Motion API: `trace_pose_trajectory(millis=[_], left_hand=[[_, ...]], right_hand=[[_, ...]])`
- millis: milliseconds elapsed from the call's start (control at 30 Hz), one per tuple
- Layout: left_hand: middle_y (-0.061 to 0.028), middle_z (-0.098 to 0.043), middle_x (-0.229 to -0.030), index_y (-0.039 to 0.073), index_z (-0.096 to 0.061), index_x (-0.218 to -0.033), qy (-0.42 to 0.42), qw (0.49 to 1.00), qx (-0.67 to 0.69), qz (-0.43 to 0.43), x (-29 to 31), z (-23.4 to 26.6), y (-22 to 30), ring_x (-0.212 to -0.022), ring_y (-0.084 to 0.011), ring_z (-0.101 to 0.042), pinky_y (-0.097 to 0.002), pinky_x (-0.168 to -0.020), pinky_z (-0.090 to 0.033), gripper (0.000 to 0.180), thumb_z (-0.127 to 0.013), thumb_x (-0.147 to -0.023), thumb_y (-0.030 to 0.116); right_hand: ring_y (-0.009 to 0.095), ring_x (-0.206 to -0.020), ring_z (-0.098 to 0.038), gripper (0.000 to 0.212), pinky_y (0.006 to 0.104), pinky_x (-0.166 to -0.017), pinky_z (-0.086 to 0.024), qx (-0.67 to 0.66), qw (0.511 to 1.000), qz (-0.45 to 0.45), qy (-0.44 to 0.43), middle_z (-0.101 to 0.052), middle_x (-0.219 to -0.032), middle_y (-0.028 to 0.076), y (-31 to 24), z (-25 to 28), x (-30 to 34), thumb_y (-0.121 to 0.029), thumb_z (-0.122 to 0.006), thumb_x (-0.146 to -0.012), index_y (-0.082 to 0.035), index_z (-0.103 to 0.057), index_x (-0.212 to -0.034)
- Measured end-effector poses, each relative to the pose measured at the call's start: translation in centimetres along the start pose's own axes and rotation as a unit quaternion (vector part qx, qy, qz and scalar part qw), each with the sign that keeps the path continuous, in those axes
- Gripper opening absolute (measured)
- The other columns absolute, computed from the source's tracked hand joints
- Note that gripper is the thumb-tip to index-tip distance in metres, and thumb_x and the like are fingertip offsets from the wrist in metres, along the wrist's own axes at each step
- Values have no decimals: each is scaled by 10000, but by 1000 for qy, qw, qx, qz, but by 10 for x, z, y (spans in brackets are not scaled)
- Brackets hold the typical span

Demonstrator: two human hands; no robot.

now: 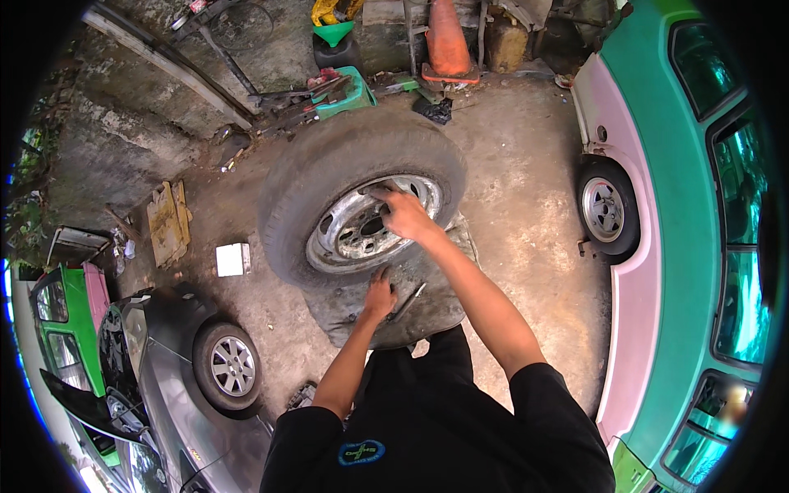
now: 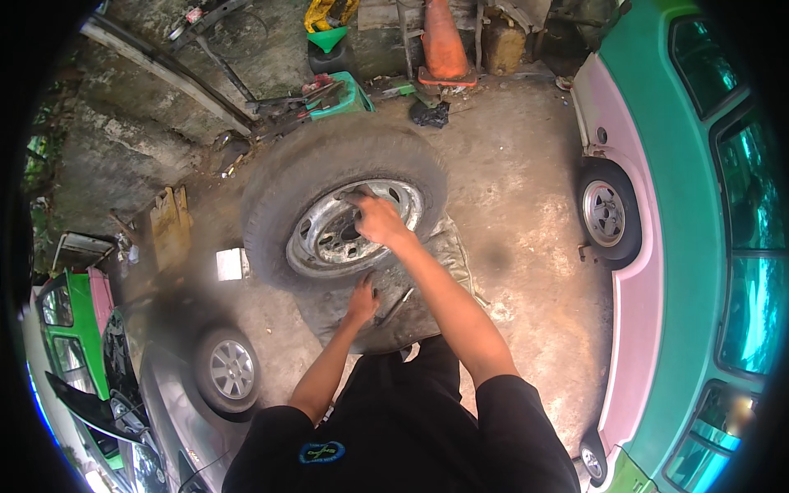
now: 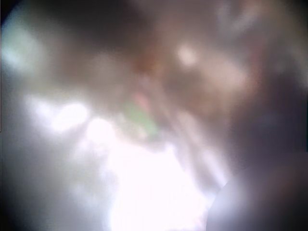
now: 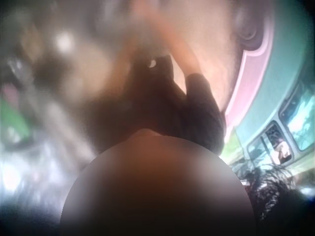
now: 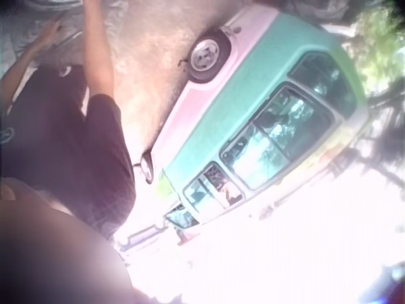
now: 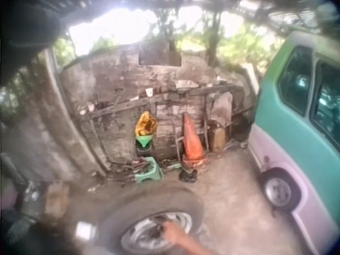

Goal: The person uses a tire iron to pry the tire bead off the rim, working around the circumference and flipping the tire to access both sides. The tire remains on the rim throughout the clip.

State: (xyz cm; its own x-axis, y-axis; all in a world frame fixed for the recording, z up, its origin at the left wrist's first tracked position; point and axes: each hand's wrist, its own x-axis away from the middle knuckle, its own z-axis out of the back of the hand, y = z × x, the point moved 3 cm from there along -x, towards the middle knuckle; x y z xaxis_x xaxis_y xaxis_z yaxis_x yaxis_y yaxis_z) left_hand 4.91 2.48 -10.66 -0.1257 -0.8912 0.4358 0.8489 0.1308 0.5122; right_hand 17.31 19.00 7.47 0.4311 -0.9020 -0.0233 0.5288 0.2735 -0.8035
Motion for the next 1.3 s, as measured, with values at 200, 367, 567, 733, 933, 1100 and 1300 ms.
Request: trace_pose_trajectory(millis=[200, 367, 567, 733, 933, 1100, 1300], left_hand=[[-169, -257, -1528, 79, -339, -1449, 75, 992, -91, -49, -21, 1, 5, -1386, -357, -313, -480, -1143, -297, 660, -613, -863, 211], [-190, -333, -1488, 100, -441, -1394, -25, 997, -58, -39, 9, -24, -10, -1348, -348, -376, -455, -1114, -342, 589, -614, -847, 231], [-227, -472, -1366, 56, -496, -1305, -186, 974, -4, 133, 20, -59, -13, -1265, -378, -465, -441, -1015, -441, 518, -627, -845, 253], [-203, -432, -1405, 62, -450, -1330, -91, 988, -51, 113, 16, -93, 0, -1268, -352, -471, -440, -1003, -457, 587, -670, -828, 272], [-221, -474, -1301, -24, -430, -1266, -26, 998, -37, 41, 12, -112, -9, -1228, -387, -476, -451, -991, -454, 627, -718, -782, 252], [-265, -513, -1203, -21, -426, -1179, 63, 986, 127, 92, 34, -51, -12, -1076, -446, -535, -505, -883, -466, 506, -673, -799, 205], [-255, -595, -775, -36, -528, -949, 352, 906, 231, 35, 54, 54, -8, -715, -439, -589, -467, -684, -480, 190, -604, -843, 101]], right_hand=[[409, -1147, -551, 545, 439, -966, -459, -8, 1000, 9, 3, -497, -1367, 190, 2, -2, 0, -38, -561, -738, -69, -575, -1281], [418, -1168, -535, 560, 431, -979, -450, -15, 1000, 17, -3, -485, -1378, 196, -1, 0, -1, -36, -559, -734, -69, -569, -1292], [418, -1171, -534, 566, 431, -987, -443, -18, 999, 35, -8, -485, -1366, 212, -1, 2, -2, -26, -565, -729, -53, -562, -1295], [418, -1171, -535, 561, 436, -987, -443, -27, 999, 39, -14, -493, -1356, 212, 2, 1, -1, -18, -562, -737, -55, -560, -1297], [410, -1199, -517, 555, 435, -993, -440, -11, 999, 34, -1, -474, -1377, 204, -1, 3, 5, -5, -557, -742, -69, -560, -1293], [406, -1194, -521, 570, 440, -985, -445, -1, 1000, 27, -9, -482, -1367, 208, -8, 7, 9, -2, -569, -736, -77, -555, -1301], [408, -1205, -513, 591, 435, -990, -451, 41, 999, 22, 20, -472, -1384, 208, -16, 4, 16, -15, -576, -746, -109, -537, -1328]])
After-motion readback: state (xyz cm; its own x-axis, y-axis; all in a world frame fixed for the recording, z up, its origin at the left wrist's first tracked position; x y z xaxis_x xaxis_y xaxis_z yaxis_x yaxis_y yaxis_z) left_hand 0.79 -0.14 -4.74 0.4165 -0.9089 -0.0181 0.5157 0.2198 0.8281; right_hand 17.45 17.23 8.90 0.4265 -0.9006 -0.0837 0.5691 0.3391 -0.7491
